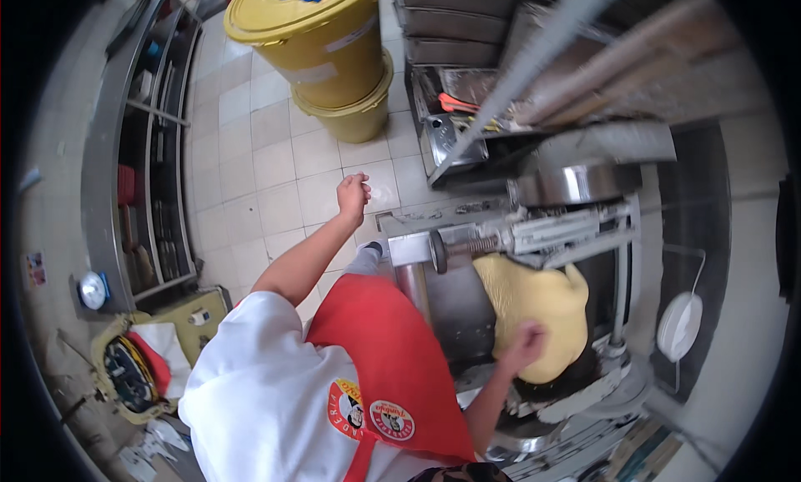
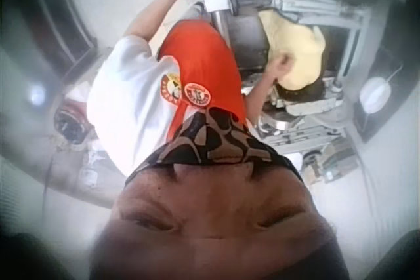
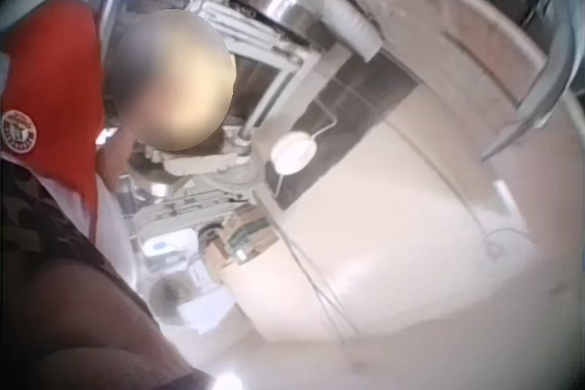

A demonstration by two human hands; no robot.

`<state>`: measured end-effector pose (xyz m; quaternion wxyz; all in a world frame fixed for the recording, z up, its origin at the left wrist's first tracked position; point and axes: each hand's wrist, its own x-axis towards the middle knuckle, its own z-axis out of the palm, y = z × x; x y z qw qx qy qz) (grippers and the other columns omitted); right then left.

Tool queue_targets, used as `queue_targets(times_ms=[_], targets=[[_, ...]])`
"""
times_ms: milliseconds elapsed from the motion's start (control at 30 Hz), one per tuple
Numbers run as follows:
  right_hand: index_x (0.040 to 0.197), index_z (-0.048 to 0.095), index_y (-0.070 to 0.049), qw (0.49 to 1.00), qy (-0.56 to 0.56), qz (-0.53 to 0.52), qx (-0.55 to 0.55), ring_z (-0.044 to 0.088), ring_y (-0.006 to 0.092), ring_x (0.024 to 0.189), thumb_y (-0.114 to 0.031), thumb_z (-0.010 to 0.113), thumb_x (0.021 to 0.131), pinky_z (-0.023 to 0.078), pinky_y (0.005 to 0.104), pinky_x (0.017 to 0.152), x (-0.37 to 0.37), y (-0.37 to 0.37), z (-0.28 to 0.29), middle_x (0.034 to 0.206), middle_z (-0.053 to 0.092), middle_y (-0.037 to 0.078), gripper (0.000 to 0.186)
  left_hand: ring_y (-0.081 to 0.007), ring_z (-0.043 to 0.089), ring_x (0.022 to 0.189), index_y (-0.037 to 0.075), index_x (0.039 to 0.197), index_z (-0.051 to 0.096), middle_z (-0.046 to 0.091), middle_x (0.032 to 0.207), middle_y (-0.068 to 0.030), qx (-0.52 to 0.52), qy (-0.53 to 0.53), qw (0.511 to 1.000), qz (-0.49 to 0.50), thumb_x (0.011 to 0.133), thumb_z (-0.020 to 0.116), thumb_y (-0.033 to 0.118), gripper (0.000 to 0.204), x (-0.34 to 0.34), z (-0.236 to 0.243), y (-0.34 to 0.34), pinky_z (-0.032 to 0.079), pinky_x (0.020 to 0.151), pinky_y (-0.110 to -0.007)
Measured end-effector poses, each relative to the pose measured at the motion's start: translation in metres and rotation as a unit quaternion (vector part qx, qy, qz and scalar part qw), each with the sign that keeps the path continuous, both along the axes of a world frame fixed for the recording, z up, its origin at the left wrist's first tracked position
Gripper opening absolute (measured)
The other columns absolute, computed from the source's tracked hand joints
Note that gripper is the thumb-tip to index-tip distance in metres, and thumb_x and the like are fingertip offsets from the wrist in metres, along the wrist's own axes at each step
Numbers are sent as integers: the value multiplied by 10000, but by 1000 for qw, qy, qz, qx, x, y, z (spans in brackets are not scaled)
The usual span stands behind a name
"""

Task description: The person kneads a large piece of dough by hand while feeding it through the rollers of a dough sheeter machine, repeating the process as the dough becomes smooth.

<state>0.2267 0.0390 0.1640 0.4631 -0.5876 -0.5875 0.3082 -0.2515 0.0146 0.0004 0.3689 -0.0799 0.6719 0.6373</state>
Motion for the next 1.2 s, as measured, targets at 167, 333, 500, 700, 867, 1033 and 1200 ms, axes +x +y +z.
queue_targets(times_ms=[167,333,500,700,867,1033,1200], targets=[[939,702,-30,940,-132,285,-136,617,127,664,-17,767,884,507,273,610,-66,-76,-29,802,688,48,86,-175,629,631,51,959,637,647,772,-79,-71,-48,996,10,971,641,320,269,-88,-150,33,486,543,-327],[945,702,-13,905,-150,220,-332,619,81,681,-77,783,909,518,278,592,-34,-117,-35,795,686,41,109,-217,610,664,24,915,630,641,756,-86,-241,108,961,-87,937,680,333,313,-189,-316,67,533,602,-371],[1038,689,-16,879,-208,155,-399,652,88,773,-75,738,954,554,263,686,-16,-105,-38,847,688,31,113,-223,631,868,27,1149,597,653,1015,-113,-45,-52,994,88,1001,639,297,312,-259,-314,121,561,768,-392],[1085,668,-8,886,-160,78,-427,644,122,771,-49,729,941,558,284,713,25,-113,-72,902,689,53,161,-315,653,951,-4,1326,538,634,1169,-157,57,-126,956,259,1042,635,268,405,-306,-319,159,594,875,-465],[1219,606,-46,788,-91,14,-608,608,237,1127,-168,614,1010,492,375,1001,0,-78,-70,1147,671,118,243,-252,669,875,1,1249,588,676,1078,-129,79,-85,961,251,1006,687,161,308,-312,-344,144,580,697,-373],[1111,624,-60,844,-129,80,-515,644,133,739,-86,712,965,561,294,692,92,-110,-136,861,648,31,173,-191,644,786,19,1163,612,674,1000,-91,76,-65,965,241,998,694,162,233,-306,-351,129,562,615,-310],[1102,629,-50,879,-37,35,-474,644,132,743,-81,720,960,559,286,695,73,-126,-146,877,649,41,172,-172,633,865,60,1175,604,665,1059,-60,44,-49,976,209,1011,665,180,212,-291,-344,102,569,698,-303]])
